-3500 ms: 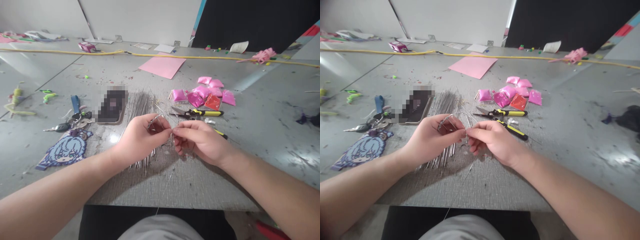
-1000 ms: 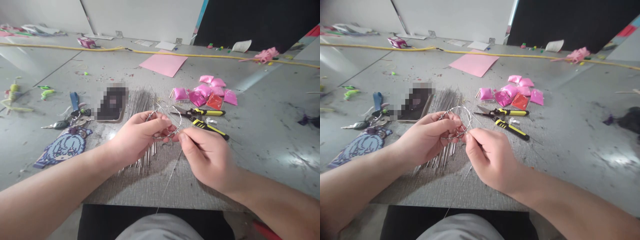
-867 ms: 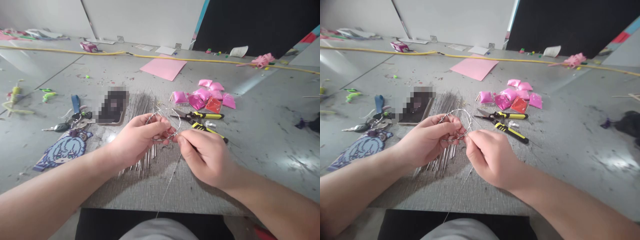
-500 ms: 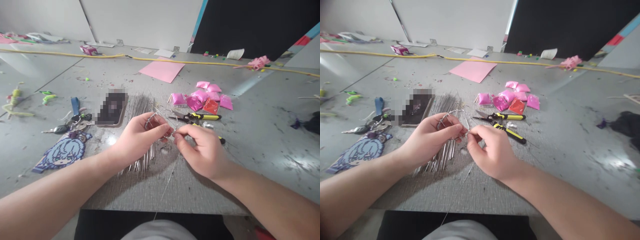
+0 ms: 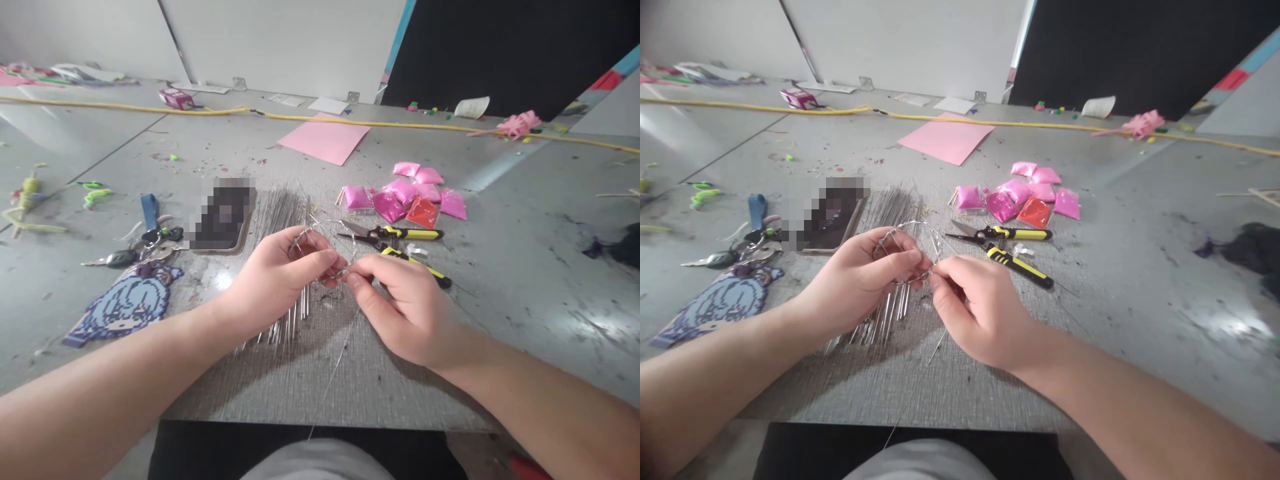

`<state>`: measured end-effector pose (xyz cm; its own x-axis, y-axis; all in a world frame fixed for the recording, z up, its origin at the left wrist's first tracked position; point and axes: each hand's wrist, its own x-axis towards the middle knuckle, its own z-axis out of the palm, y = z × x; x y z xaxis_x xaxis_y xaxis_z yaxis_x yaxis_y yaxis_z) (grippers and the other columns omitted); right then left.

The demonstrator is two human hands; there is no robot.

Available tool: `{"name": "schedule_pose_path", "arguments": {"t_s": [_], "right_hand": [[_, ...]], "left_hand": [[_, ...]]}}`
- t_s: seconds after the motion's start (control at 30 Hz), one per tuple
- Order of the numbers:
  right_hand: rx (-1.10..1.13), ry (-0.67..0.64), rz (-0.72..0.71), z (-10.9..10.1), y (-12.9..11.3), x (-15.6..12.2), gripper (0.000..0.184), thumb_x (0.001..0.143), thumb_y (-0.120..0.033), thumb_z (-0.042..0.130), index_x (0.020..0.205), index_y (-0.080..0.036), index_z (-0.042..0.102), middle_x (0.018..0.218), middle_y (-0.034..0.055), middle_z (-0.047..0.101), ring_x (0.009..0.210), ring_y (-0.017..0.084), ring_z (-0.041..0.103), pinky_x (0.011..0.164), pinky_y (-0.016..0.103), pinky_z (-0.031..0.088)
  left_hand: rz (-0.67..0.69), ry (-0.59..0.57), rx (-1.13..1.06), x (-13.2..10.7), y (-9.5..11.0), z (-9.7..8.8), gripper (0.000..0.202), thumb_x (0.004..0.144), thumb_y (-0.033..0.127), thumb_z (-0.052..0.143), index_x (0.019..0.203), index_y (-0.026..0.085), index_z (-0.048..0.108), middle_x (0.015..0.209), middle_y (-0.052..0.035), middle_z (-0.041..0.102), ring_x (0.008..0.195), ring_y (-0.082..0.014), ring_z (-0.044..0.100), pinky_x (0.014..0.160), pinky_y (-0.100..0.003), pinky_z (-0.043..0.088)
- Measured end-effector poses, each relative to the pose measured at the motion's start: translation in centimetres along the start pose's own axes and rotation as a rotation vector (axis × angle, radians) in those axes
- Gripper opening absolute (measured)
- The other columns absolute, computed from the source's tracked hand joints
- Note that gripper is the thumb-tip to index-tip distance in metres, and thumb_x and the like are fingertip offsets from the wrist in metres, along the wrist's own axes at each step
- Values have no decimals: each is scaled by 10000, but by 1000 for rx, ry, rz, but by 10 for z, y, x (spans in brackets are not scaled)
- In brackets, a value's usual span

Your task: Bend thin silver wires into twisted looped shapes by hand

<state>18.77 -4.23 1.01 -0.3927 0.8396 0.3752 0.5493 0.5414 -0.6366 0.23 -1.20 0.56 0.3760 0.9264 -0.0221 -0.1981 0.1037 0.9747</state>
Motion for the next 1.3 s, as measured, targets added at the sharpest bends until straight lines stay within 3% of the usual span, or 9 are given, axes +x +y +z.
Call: {"name": "schedule_pose_path", "arguments": {"t_s": [0.37, 0.57, 0.8, 0.93, 1.17, 1.3], "right_hand": [[199, -107, -14, -6, 6, 1, 175, 993, -192, 509, 870, -193, 633, 811, 29, 634, 784, 171, 596, 748, 319, 470], [325, 16, 116, 0, 11, -3, 67, 958, -231, 614, 1020, -207, 622, 974, 38, 674, 920, 184, 639, 819, 314, 505], [364, -1, 51, 0, 16, -1, 72, 944, -225, 645, 1012, -210, 664, 1014, 58, 706, 1031, 225, 661, 990, 419, 489], [328, 14, -54, -1, 17, 1, 88, 932, -177, 650, 1008, -213, 678, 1041, 68, 717, 1111, 234, 644, 1056, 461, 464], [293, 41, -213, 0, 18, 4, 151, 920, -91, 633, 1015, -198, 681, 1083, 93, 724, 1167, 239, 630, 1020, 446, 502], [310, 96, -245, 1, 22, 6, 178, 907, -55, 642, 987, -212, 670, 973, 60, 725, 1138, 228, 638, 993, 435, 513]], "left_hand": [[-41, -73, -92, 2, 4, -5, 110, 869, 198, 705, 789, 167, 637, 742, 5, 662, 691, -111, 623, 662, -237, 516], [-39, -68, -84, 3, 6, -7, 109, 871, 199, 705, 785, 165, 649, 742, 5, 660, 684, -112, 623, 658, -243, 513], [-88, -106, -91, 1, 10, -6, 120, 866, 195, 717, 766, 159, 659, 710, 7, 665, 630, -96, 599, 631, -234, 505], [-126, -151, -147, 0, 11, -7, 115, 882, 194, 709, 783, 156, 665, 734, 8, 689, 624, -80, 604, 607, -204, 508], [-339, -191, -273, 0, 10, -11, 114, 879, 210, 703, 783, 157, 672, 758, 18, 680, 642, -75, 633, 591, -169, 520], [-363, -179, -324, 1, 8, -10, 103, 874, 201, 703, 783, 158, 685, 748, 20, 676, 652, -69, 638, 590, -148, 523]]}}
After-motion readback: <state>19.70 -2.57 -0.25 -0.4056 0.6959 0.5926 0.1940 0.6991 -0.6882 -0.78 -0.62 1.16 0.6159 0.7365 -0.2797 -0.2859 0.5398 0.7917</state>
